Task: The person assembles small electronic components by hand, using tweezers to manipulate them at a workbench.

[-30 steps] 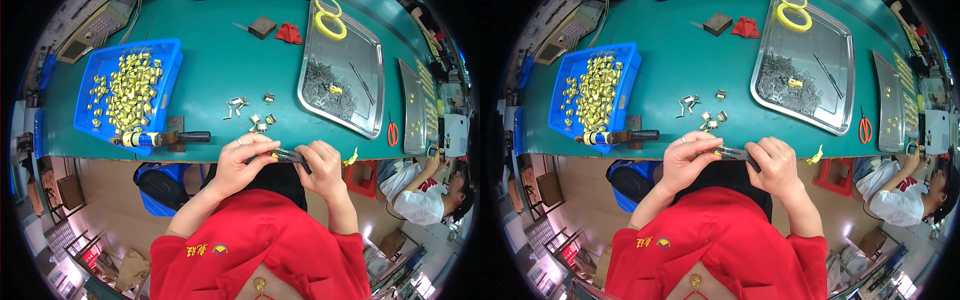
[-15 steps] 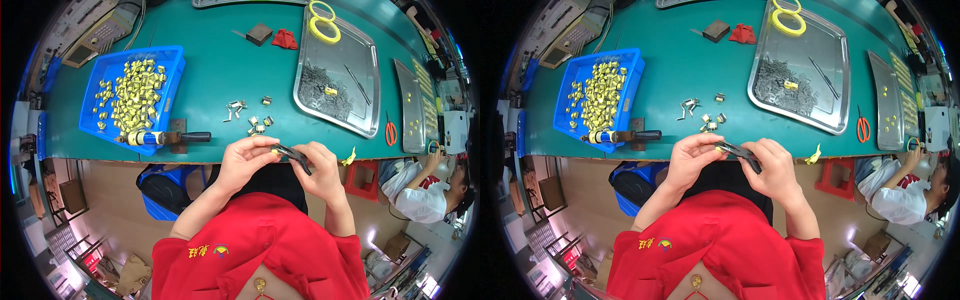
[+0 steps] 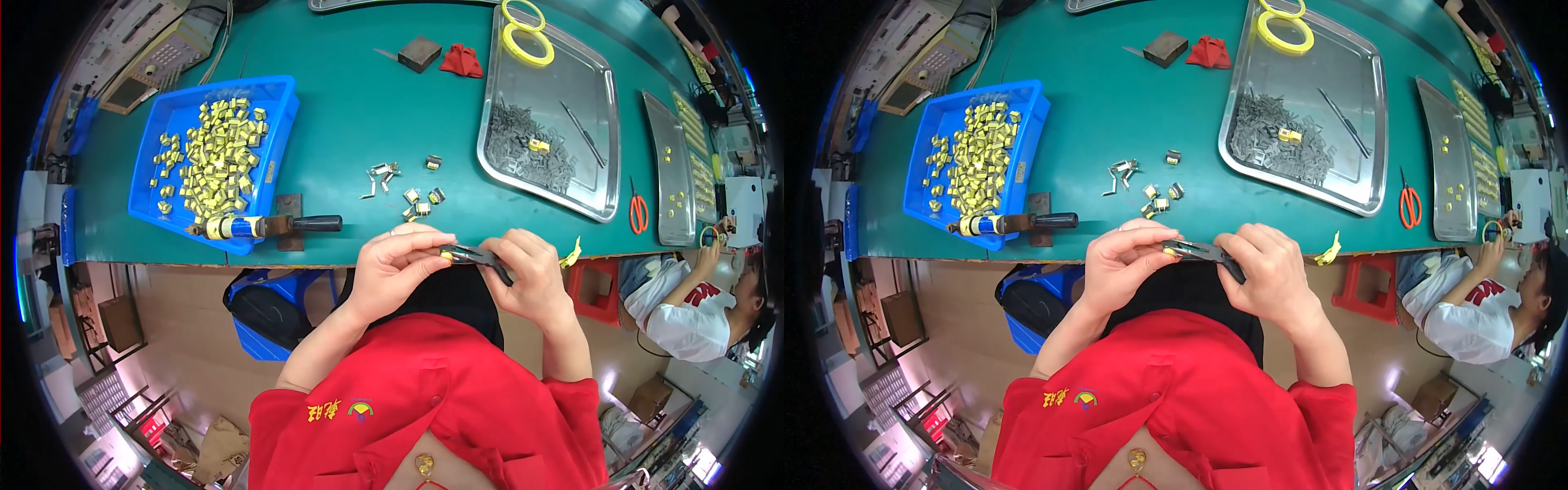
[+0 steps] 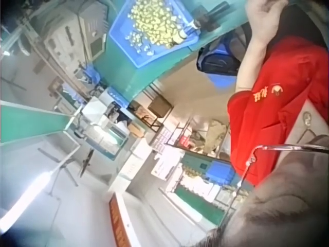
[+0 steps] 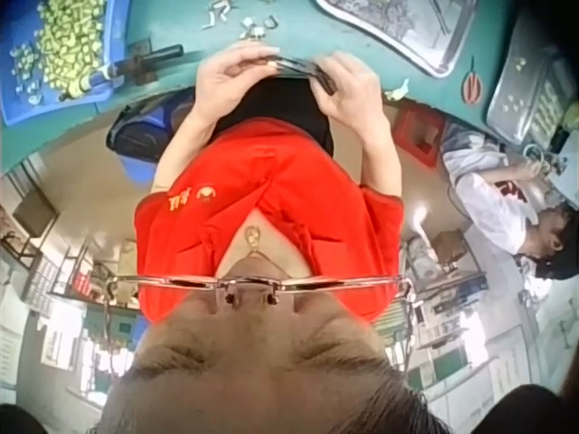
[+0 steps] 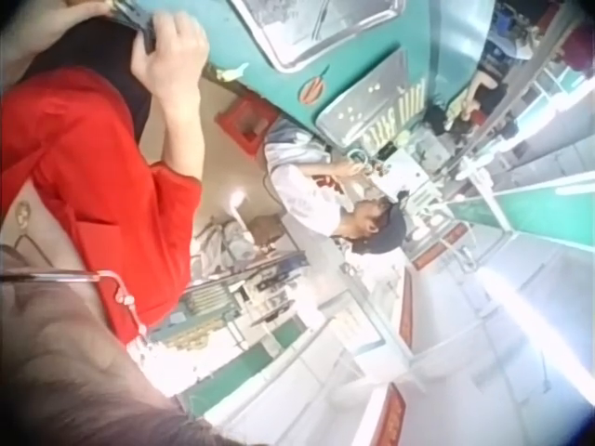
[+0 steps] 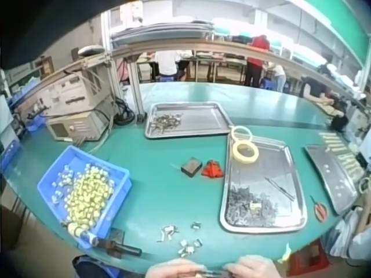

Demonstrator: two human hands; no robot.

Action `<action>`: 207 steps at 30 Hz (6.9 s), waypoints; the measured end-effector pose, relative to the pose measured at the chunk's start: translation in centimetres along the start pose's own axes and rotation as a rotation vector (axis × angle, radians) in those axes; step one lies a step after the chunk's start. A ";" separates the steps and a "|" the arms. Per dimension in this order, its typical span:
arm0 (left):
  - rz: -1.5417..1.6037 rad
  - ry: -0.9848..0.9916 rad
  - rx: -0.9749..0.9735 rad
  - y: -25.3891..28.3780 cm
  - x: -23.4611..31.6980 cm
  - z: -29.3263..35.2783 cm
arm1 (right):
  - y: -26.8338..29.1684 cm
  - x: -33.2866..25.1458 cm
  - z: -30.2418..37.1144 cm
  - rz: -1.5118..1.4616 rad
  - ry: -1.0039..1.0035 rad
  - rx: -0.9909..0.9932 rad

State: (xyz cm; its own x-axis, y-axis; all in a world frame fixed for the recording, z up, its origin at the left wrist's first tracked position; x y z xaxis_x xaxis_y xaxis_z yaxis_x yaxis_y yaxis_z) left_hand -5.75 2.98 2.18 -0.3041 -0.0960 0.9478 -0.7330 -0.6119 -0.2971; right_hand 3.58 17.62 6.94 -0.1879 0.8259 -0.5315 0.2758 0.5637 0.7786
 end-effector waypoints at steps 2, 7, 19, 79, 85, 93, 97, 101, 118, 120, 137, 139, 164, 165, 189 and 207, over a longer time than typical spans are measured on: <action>-0.021 -0.012 -0.014 0.0 0.2 0.0 | 0.1 -0.1 0.0 -0.007 0.029 -0.003; -0.123 -0.040 -0.044 0.1 0.1 -0.4 | -0.5 0.6 -0.1 -0.005 0.032 -0.015; 0.649 0.271 0.020 0.9 -3.4 -1.2 | -0.3 1.3 1.3 -0.080 -0.270 0.168; -0.129 -0.092 0.193 0.8 -0.7 -0.7 | -0.3 -0.7 0.2 0.204 -0.146 0.104; -0.039 -0.093 0.177 0.5 -0.5 -0.8 | -0.3 -1.1 0.2 0.252 -0.134 0.126; -0.276 -0.163 0.255 0.5 0.3 -0.3 | -0.2 -2.0 0.2 0.305 -0.111 0.130; -0.378 -0.268 0.292 0.3 0.9 0.0 | -0.7 -2.3 0.3 0.330 -0.102 0.128; -0.451 -0.311 0.313 0.1 1.4 0.2 | -0.8 -2.4 0.4 0.350 -0.117 0.125; -0.556 -0.483 0.492 0.5 1.5 0.5 | 0.3 -0.6 0.6 0.435 -0.313 0.304; -0.535 -0.465 0.492 0.8 1.1 0.4 | 0.0 -1.0 0.8 0.388 -0.273 0.258; -0.684 -0.611 0.552 -0.2 2.7 1.1 | -2.0 -3.1 0.5 0.301 -0.195 0.220; -0.694 -0.645 0.562 -0.2 2.6 1.2 | -2.1 -3.1 0.6 0.297 -0.199 0.226; 0.285 0.307 0.061 0.8 -2.5 -1.0 | 1.2 2.0 -1.3 -0.041 -0.134 -0.155; 0.235 0.304 0.054 0.8 -2.4 -0.9 | 1.3 1.9 -1.4 -0.045 -0.133 -0.147; 0.943 0.502 0.088 -0.3 -4.4 0.2 | -0.2 -1.9 0.9 0.273 -0.055 0.152; 0.732 0.470 0.159 -0.4 -3.0 0.7 | 0.2 -2.2 0.9 0.606 0.214 0.107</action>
State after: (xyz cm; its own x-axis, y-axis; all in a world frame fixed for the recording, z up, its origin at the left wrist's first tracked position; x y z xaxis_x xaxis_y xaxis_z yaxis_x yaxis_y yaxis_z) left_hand -4.08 2.95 -0.46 -0.9084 -0.1953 0.3698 -0.1734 -0.6288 -0.7580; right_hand 4.87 15.94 7.92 -0.1503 0.9856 0.0778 0.4822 0.0044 0.8761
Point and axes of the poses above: each hand's wrist, its own z-axis away from the middle knuckle, its own y-axis out of the back of the hand, x = y × z, the point moved 6 cm from there along -z, towards the middle knuckle, and after that the axes turned 8 degrees about y, right-handed, at the moved point
